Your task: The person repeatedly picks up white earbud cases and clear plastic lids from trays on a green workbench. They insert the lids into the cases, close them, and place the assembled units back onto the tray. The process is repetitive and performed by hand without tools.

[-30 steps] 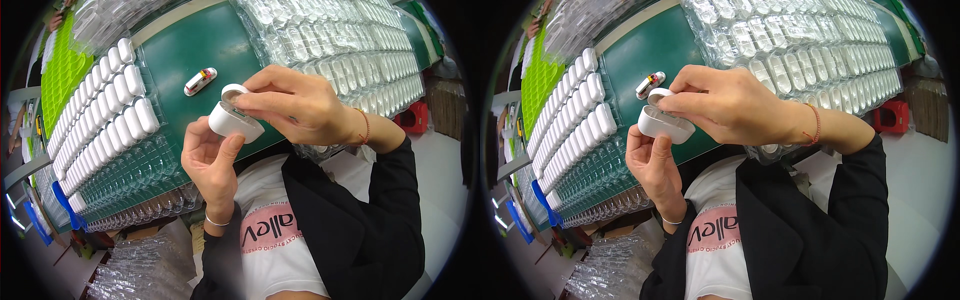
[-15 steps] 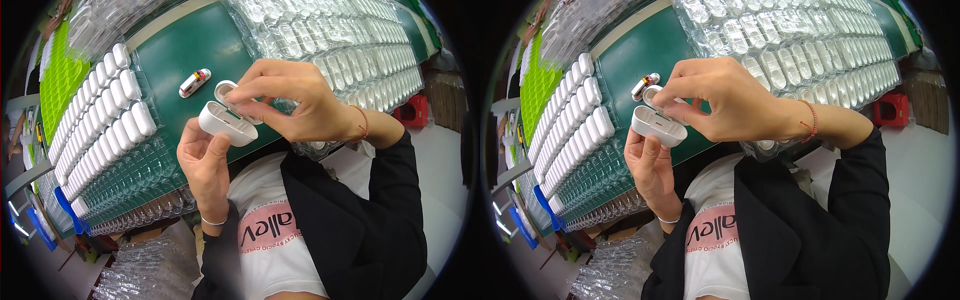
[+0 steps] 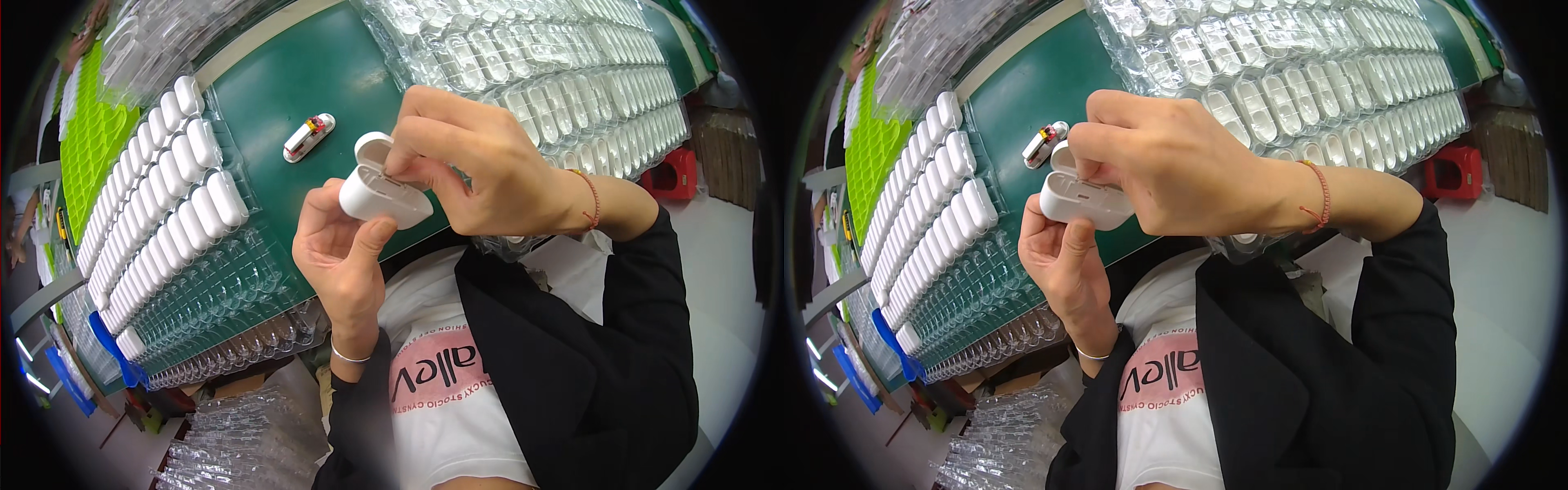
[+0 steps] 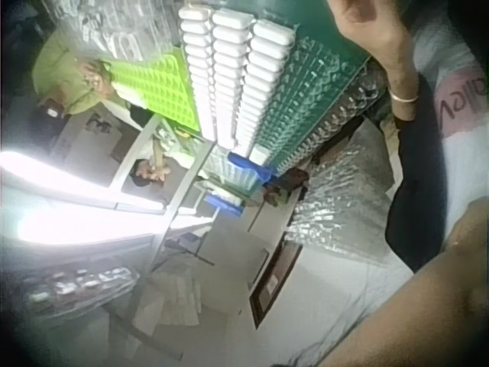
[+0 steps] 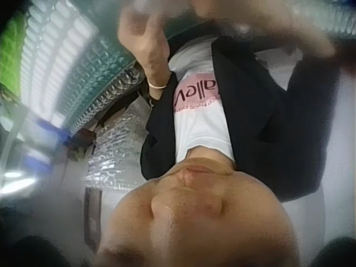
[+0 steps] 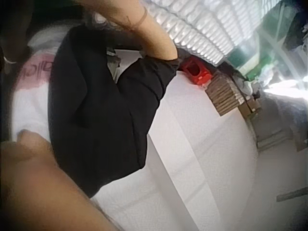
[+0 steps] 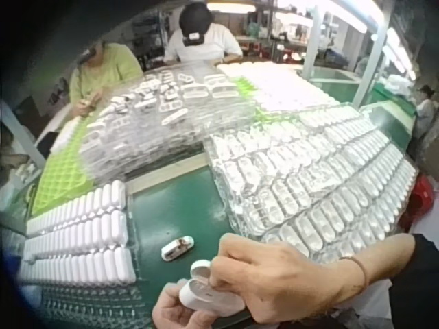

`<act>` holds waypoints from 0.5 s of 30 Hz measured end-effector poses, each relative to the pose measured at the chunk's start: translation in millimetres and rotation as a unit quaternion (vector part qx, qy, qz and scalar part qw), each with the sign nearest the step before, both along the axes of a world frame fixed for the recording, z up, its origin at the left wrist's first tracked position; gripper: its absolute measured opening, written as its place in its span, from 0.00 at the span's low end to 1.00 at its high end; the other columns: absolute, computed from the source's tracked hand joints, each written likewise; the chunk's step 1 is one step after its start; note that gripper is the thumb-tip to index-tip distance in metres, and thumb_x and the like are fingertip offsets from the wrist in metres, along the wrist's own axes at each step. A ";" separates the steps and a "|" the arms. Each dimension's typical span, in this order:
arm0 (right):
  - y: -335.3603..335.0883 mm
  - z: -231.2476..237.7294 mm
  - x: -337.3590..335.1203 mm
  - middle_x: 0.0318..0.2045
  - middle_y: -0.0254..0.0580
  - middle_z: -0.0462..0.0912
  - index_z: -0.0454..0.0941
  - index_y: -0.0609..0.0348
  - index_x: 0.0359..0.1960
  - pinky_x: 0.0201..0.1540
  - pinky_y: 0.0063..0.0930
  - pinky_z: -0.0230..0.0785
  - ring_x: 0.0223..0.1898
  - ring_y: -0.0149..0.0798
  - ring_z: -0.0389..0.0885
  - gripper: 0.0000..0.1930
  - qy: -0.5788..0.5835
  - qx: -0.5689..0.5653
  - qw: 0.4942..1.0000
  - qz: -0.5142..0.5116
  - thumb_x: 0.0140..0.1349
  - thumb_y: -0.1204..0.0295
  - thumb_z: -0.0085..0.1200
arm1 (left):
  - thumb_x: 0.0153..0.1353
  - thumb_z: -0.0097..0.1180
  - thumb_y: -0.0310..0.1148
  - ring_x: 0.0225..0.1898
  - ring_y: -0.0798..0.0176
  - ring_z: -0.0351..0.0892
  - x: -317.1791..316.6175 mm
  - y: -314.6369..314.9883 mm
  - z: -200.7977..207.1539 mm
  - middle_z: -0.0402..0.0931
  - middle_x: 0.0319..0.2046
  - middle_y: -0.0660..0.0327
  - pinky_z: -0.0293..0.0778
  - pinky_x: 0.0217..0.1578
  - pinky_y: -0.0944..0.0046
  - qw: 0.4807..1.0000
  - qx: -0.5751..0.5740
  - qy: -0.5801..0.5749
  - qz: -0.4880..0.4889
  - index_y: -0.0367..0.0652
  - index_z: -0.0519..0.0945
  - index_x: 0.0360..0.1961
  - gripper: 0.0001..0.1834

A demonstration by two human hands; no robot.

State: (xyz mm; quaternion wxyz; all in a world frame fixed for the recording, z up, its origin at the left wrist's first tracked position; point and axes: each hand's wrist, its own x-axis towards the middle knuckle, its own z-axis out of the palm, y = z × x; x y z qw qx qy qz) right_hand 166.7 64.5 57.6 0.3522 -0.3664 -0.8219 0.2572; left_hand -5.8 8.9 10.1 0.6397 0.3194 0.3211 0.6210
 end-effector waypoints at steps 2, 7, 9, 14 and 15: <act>1.1 1.1 0.4 0.27 0.41 0.72 0.75 0.63 0.30 0.28 0.29 0.72 0.27 0.42 0.78 0.09 0.014 -0.016 1.000 0.010 0.49 0.89 0.55 | 0.53 0.66 0.20 0.43 0.66 0.79 0.4 -0.2 -0.2 0.78 0.42 0.57 0.74 0.46 0.67 0.999 -0.014 -0.032 -0.010 0.33 0.73 0.45 0.19; 3.7 -2.6 0.1 0.30 0.41 0.75 0.74 0.57 0.31 0.29 0.37 0.69 0.29 0.49 0.77 0.06 0.050 -0.020 0.998 0.044 0.53 0.80 0.58 | 0.58 0.65 0.30 0.49 0.60 0.78 -11.2 -5.4 -6.3 0.75 0.48 0.52 0.74 0.53 0.59 0.997 -0.025 -0.053 -0.049 0.27 0.67 0.56 0.29; 6.6 -3.4 -0.1 0.33 0.42 0.76 0.76 0.59 0.32 0.30 0.33 0.70 0.29 0.46 0.78 0.07 0.066 -0.024 0.996 0.060 0.52 0.82 0.58 | 0.59 0.65 0.30 0.50 0.59 0.78 -13.0 -6.4 -4.7 0.75 0.50 0.51 0.74 0.54 0.57 0.997 -0.033 -0.054 -0.048 0.27 0.66 0.57 0.29; 13.9 10.6 -3.9 0.35 0.43 0.78 0.83 0.58 0.37 0.31 0.28 0.73 0.31 0.37 0.79 0.13 0.072 0.024 0.996 0.048 0.49 0.84 0.63 | 0.61 0.61 0.29 0.51 0.59 0.77 -12.2 -10.5 3.3 0.74 0.50 0.51 0.74 0.53 0.57 0.999 -0.041 -0.003 0.018 0.27 0.66 0.56 0.26; 14.2 15.9 -4.5 0.36 0.43 0.78 0.84 0.58 0.40 0.32 0.27 0.73 0.33 0.36 0.79 0.15 0.069 0.018 0.995 0.069 0.48 0.83 0.65 | 0.62 0.60 0.28 0.51 0.60 0.76 -12.9 -12.4 1.3 0.74 0.50 0.52 0.74 0.53 0.57 0.998 -0.031 0.014 0.046 0.28 0.67 0.55 0.24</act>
